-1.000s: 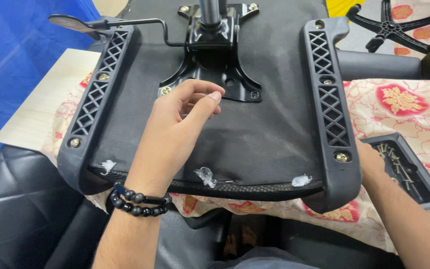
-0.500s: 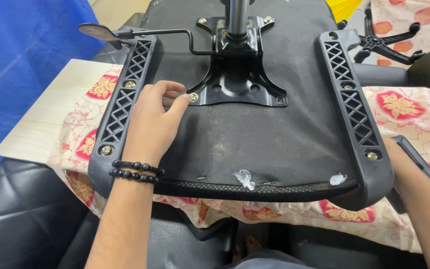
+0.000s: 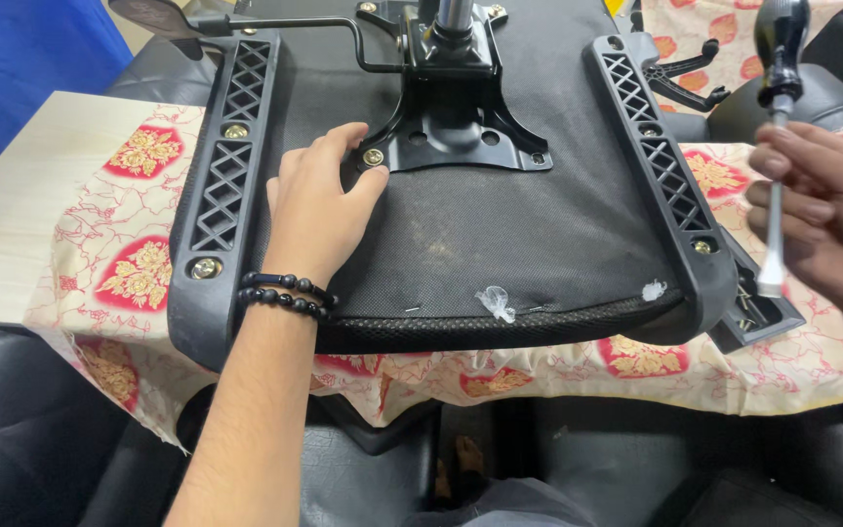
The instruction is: The person uses a screwdriver to tighten screws on the underside of an office chair seat, securing the central gas lift mechanism and side brackets. The person works methodically on multiple screws around the central column and along the side rails of the seat base.
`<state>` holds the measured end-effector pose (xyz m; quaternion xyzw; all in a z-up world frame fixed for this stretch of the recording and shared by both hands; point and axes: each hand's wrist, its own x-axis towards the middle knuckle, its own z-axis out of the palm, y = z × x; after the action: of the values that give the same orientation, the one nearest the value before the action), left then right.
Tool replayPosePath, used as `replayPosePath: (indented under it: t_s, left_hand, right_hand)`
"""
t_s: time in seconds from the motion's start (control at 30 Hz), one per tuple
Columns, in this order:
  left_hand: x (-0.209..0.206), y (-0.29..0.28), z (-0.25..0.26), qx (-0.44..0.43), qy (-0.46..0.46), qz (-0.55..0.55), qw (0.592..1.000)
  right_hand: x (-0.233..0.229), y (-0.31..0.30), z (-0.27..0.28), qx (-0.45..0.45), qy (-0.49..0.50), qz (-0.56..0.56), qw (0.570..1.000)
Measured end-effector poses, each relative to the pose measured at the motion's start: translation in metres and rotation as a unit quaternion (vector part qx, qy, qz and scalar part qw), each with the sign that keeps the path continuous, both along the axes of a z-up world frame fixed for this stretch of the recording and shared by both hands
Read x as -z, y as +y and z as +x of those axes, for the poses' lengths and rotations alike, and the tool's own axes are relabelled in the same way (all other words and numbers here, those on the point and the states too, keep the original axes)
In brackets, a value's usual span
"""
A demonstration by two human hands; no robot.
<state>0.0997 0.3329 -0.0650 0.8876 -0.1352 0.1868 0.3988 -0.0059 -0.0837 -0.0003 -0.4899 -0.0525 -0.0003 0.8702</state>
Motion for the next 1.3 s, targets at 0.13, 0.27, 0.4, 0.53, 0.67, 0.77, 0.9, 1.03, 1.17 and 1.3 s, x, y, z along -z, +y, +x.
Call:
replayPosePath:
  t_s: [0.13,0.27,0.4,0.53,0.67,0.77,0.9,1.03,1.17,1.3]
  left_hand:
    - [-0.001,0.001,0.002,0.001,0.009,-0.034,0.999]
    - [-0.001,0.000,0.004,-0.015,0.021,-0.056,0.998]
    - [0.001,-0.002,0.002,-0.028,0.020,-0.086,0.996]
    - [0.000,-0.004,-0.002,-0.052,-0.023,-0.041,0.998]
    - [0.002,-0.006,-0.006,-0.063,-0.047,-0.028,0.997]
    - [0.001,-0.006,-0.008,-0.068,-0.061,-0.017,0.996]
    - [-0.003,-0.010,-0.010,-0.076,-0.050,0.004,0.996]
    - [-0.007,-0.010,-0.013,-0.071,-0.041,-0.003,0.997]
    - [-0.009,-0.011,-0.014,-0.068,-0.046,0.002,0.997]
    - [-0.014,-0.011,-0.015,-0.070,-0.024,0.003,0.997]
  right_hand:
    - [-0.008,0.071,0.012,0.044,0.010,-0.102,0.994]
    - [0.003,0.139,0.048,0.033,-0.035,-0.105,0.993]
    - [0.008,0.185,0.080,0.088,-0.136,-0.130,0.978]
    - [0.009,0.212,0.107,0.090,-0.248,-0.197,0.944]
    - [0.011,0.224,0.127,0.071,-0.276,-0.226,0.931]
    - [0.013,0.230,0.134,0.069,-0.268,-0.228,0.933]
    - [0.013,0.232,0.135,0.076,-0.274,-0.219,0.933]
    - [0.009,0.236,0.137,0.094,-0.263,-0.231,0.932]
    - [0.004,0.239,0.137,0.107,-0.268,-0.236,0.928]
    - [0.001,0.242,0.137,0.103,-0.262,-0.248,0.927]
